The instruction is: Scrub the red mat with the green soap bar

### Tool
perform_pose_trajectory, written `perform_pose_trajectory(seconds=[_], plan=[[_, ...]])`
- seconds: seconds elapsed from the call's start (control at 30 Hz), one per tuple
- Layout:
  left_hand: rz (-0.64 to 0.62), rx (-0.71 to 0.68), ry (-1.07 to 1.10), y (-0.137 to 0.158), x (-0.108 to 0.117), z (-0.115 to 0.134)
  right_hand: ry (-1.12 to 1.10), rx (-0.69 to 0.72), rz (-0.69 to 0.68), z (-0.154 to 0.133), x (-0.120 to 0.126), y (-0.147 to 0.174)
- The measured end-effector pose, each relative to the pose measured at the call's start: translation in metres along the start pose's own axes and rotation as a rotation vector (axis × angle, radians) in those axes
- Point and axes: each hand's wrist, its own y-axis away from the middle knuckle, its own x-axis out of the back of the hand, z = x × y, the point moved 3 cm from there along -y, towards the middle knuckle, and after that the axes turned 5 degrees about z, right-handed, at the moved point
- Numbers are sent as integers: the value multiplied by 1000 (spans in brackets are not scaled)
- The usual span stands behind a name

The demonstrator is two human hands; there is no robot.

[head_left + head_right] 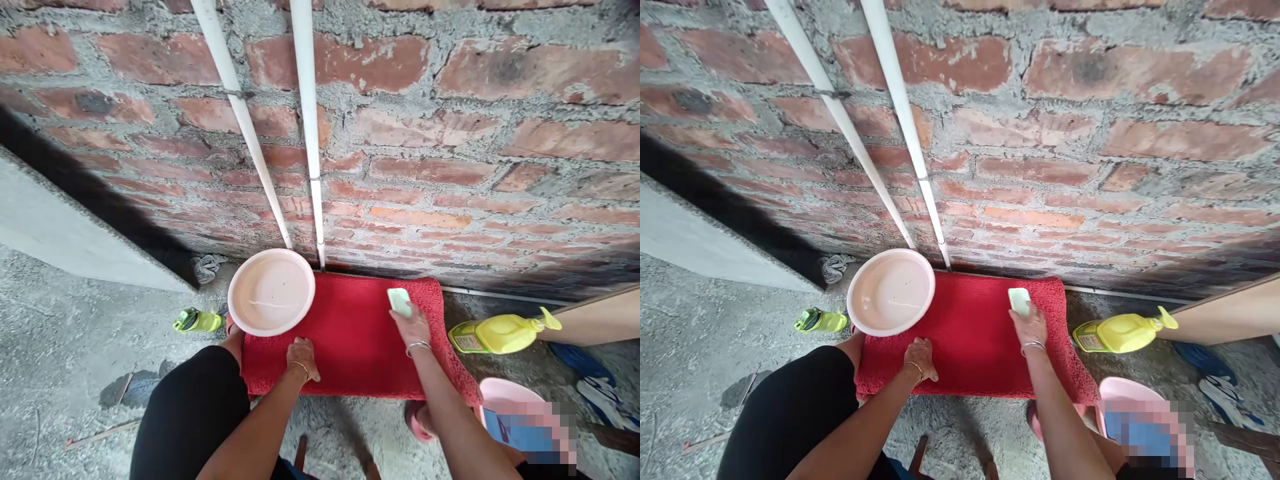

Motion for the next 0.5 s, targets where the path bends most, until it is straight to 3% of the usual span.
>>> perform_pose_trajectory(seconds=[0.13, 0.23, 0.33, 0.5], plan=[[-26, -13, -27, -3, -3, 1, 110, 300, -117, -106, -33, 21], [-24, -15, -28, -4, -3, 2, 199, 421, -176, -138, -43, 20], [-18, -14, -32, -5, -5, 3, 233, 375, -151, -116, -32, -2], [1, -3, -20, -9, -10, 1, 199, 62, -70, 7, 18, -45]])
